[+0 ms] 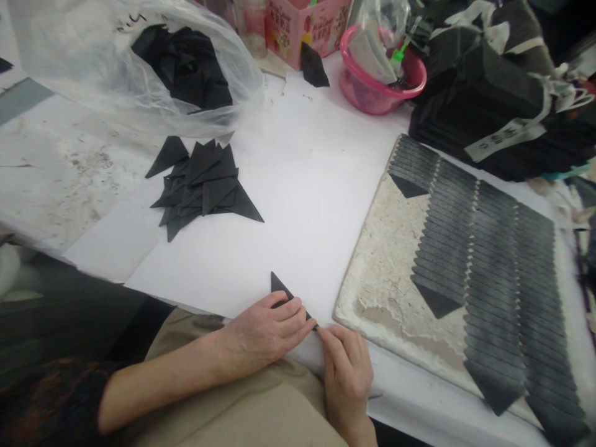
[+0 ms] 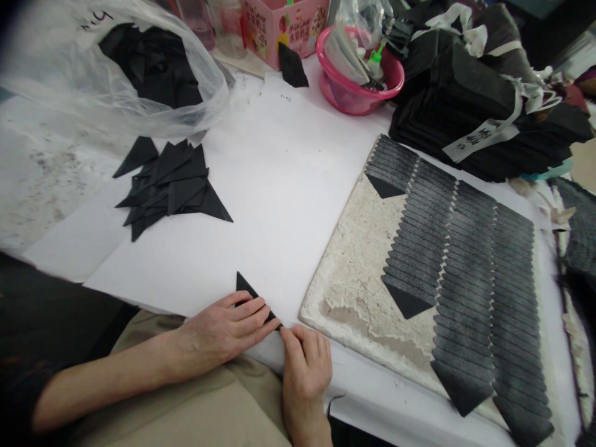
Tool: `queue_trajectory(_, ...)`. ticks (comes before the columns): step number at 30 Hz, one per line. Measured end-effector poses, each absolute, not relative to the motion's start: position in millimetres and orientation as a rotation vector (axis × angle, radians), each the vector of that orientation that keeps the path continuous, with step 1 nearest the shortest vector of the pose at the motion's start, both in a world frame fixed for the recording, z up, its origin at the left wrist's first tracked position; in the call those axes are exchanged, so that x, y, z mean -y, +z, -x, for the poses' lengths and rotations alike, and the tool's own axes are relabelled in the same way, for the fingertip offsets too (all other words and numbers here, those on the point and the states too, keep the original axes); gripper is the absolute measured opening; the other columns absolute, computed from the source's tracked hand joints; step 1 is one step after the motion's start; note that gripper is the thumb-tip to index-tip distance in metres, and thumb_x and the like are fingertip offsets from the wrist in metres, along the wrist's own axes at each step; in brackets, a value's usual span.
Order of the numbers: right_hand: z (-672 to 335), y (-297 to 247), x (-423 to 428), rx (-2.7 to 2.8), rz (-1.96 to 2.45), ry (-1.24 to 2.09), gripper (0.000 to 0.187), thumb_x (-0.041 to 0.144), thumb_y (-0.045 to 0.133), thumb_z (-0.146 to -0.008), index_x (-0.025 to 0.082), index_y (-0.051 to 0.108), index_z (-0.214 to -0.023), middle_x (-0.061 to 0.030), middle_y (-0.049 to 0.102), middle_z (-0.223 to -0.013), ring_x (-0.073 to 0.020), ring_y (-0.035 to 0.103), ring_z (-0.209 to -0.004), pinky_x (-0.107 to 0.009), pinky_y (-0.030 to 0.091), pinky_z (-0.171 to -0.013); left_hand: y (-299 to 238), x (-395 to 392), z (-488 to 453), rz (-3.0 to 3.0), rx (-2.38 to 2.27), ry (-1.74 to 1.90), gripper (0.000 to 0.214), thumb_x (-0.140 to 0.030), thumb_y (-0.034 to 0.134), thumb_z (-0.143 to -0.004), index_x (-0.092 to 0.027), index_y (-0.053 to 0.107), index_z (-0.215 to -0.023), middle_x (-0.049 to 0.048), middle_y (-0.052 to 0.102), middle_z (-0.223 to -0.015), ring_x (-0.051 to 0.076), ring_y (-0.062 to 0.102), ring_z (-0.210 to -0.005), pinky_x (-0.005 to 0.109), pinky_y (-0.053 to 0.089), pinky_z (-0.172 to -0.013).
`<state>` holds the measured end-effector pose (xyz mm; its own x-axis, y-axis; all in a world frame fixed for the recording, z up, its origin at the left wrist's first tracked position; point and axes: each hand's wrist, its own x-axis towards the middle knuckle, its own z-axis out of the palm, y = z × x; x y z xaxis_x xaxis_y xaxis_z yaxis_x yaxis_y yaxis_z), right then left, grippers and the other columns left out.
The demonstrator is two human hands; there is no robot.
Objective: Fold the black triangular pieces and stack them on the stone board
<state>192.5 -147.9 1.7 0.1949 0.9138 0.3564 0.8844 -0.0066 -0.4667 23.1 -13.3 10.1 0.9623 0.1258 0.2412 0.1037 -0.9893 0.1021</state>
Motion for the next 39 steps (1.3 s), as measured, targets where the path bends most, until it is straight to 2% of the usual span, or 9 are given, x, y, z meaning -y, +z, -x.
queue_trajectory(7,-193,-1,151,1.642,1.905,0.113,0.015,0.013,0.058,-0.091,0.019,0.068,-0.1,-0.005,0.064,-0.089,-0.015,0.056,-0.082,-0.029,0.046,-0.073,12,14,-23,-3.028,-0.191,0.392,0.03,-0.015,0.05,-0.098,-0.014,0.054,-0.128,0.0104,0.06,-0.118,0.022,0.051,-0.118,0.041,0.042,-0.098)
queue_trajectory(16,-193,0,151,1.708,1.885,0.097,0.02,0.007,0.059,-0.089,0.018,0.066,-0.105,-0.0068,0.063,-0.091,-0.0166,0.054,-0.084,-0.031,0.044,-0.074,11,14,-24,-2.995,-0.193,0.371,0.032,-0.015,0.049,-0.098,-0.015,0.053,-0.129,0.0085,0.06,-0.12,0.023,0.051,-0.117,0.043,0.042,-0.097)
queue_trajectory(33,-197,-2,166,1.775,1.969,0.053,0.038,0.005,0.056,-0.09,0.026,0.065,-0.12,-0.0064,0.061,-0.093,-0.017,0.053,-0.084,-0.032,0.044,-0.072,14,21,-26,-3.066,-0.211,0.357,0.031,-0.018,0.052,-0.096,-0.013,0.055,-0.127,0.0111,0.059,-0.119,0.028,0.052,-0.116,0.045,0.045,-0.093)
queue_trajectory(39,-198,4,170,1.645,1.961,0.123,0.03,0.007,0.053,-0.091,0.023,0.067,-0.113,-0.0066,0.061,-0.097,-0.017,0.056,-0.089,-0.031,0.047,-0.076,14,21,-27,-3.06,-0.225,0.372,0.033,-0.016,0.053,-0.095,-0.014,0.054,-0.128,0.011,0.06,-0.118,0.028,0.053,-0.115,0.045,0.045,-0.094)
